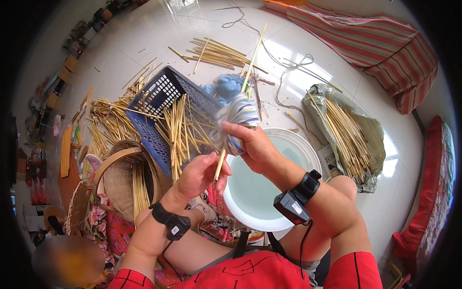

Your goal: The person sits on the floor and repeatedly wipes individual bamboo sticks with a cloth, then places them into a basket. The person handles the sticks one at a time, using a cloth to clean the surface before moving them to a collection basket.

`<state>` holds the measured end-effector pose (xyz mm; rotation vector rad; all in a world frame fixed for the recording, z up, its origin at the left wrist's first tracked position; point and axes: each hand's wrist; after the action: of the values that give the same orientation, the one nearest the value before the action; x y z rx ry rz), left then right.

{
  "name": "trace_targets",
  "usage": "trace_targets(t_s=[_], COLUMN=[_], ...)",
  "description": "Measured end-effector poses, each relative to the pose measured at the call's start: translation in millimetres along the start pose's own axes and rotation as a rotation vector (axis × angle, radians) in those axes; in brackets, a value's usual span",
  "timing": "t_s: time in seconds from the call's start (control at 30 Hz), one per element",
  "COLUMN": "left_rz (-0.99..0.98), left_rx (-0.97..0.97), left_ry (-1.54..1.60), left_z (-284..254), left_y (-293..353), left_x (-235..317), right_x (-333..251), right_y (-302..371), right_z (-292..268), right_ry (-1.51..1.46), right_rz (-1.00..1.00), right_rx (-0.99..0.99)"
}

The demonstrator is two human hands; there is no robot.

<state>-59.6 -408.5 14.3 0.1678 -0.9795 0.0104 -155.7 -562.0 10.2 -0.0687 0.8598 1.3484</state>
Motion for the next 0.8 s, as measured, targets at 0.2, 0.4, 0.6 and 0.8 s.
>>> trace_targets(t_s=[0.2,0.4,0.6,0.8], left_rz=[0.016,-0.007,-0.012,-0.163], left_rx=[-0.027,-0.003,-0.083,-0.263], left_ry=[-0.115,-0.092,-0.122,0.028], left_z=[-3,-5,-5,-1], left_y=[1,0,2,16], left_x=[-3,-2,-9,-7], right_x=[0,6,3,-49], right_y=[1,5,4,-9], right_z=[3,1,8,-18], right_ry=[0.030,0.106,0.205,0.091], right_rz=[-0.047,0.003,-0.211,-0.359], right_rx=[0.060,-0.026,0.107,0.210])
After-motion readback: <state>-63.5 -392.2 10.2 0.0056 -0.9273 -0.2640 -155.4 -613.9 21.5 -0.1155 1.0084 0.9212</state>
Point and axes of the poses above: each hand's wrist, its own y-axis away from the middle knuckle, its own z-axis out of the palm, x = y × z, and after that the axes turned 8 degrees about z, right-handed
